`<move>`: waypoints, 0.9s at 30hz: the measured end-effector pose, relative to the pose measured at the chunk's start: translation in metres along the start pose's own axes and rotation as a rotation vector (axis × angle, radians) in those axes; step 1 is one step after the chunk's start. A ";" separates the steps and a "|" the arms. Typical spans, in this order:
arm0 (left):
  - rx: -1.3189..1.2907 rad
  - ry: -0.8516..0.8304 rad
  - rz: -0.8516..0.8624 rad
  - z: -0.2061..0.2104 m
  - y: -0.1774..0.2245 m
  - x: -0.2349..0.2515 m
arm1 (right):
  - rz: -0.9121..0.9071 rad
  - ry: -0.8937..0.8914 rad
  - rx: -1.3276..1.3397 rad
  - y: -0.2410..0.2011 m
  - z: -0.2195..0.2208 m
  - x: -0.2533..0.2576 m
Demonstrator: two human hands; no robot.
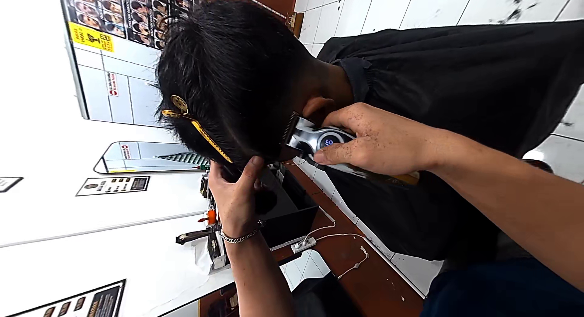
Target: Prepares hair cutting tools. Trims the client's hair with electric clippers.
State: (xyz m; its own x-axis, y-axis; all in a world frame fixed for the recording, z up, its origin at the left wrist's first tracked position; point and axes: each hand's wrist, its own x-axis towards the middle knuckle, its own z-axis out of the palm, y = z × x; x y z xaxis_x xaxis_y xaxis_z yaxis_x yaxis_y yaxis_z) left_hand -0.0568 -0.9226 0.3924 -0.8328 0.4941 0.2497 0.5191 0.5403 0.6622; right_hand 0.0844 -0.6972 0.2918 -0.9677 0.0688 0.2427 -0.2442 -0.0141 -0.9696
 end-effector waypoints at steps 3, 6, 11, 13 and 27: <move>0.081 0.057 -0.007 -0.004 -0.002 -0.015 | -0.077 -0.114 0.000 0.000 0.004 -0.007; 0.105 0.021 0.095 0.004 0.008 -0.059 | -0.112 -0.171 0.196 0.008 -0.012 -0.033; 0.468 -0.116 0.553 0.061 0.044 -0.074 | -0.085 0.484 1.001 0.017 -0.041 -0.054; 0.742 -0.084 0.575 0.077 0.057 -0.058 | -0.156 0.642 1.248 0.015 -0.046 -0.048; 1.140 -0.156 0.534 0.100 0.014 -0.064 | 0.038 -0.104 0.177 -0.002 -0.019 -0.007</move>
State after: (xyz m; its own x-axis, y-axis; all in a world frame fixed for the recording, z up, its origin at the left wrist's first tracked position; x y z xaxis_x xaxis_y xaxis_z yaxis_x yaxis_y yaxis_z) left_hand 0.0229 -0.8793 0.3150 -0.4782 0.8635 0.1600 0.7172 0.4891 -0.4964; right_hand 0.0933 -0.6791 0.2914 -0.9755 -0.0388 0.2167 -0.2056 -0.1905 -0.9599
